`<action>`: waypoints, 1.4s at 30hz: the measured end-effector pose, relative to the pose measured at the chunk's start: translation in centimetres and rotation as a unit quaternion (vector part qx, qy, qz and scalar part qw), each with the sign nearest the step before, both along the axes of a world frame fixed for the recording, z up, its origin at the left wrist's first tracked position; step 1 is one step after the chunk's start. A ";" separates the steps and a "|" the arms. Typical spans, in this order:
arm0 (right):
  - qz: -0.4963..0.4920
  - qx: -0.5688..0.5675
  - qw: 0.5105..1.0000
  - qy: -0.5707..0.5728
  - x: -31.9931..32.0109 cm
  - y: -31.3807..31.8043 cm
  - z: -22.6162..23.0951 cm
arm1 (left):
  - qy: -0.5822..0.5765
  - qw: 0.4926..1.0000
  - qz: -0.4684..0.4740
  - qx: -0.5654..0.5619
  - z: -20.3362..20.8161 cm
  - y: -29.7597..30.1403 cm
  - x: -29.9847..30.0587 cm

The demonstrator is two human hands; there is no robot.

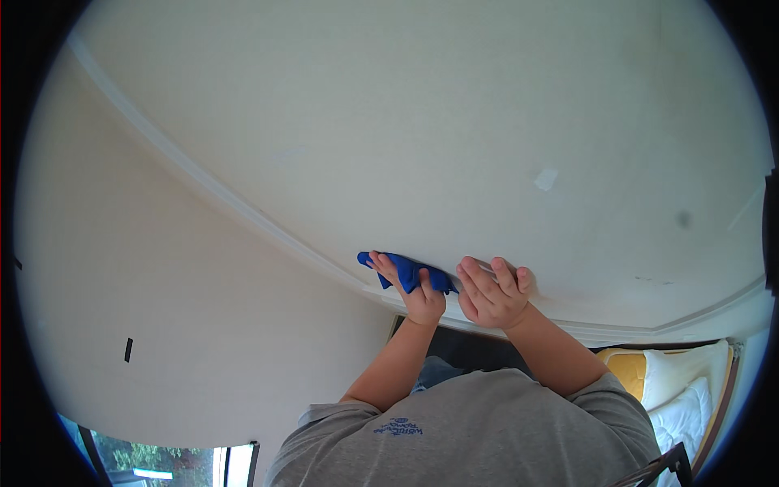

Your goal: The person is cleaning a wall and a window frame using a blue cloth.

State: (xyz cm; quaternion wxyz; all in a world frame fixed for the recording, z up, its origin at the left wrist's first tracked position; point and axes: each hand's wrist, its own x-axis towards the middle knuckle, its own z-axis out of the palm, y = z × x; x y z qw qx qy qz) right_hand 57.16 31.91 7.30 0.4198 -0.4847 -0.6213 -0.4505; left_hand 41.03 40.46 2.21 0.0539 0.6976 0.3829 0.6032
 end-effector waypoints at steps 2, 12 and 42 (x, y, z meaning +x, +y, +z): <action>0.000 -0.002 1.000 -0.002 0.1 0.1 -0.1 | 0.043 0.998 0.009 0.049 0.4 1.3 -0.9; -0.012 0.018 1.000 -0.003 -0.7 0.8 0.5 | -0.328 0.934 -0.090 -0.112 -2.6 6.4 -4.6; 0.009 -0.013 1.000 -0.024 0.0 0.3 -0.9 | -0.007 0.996 0.018 -0.092 -4.8 0.1 -1.7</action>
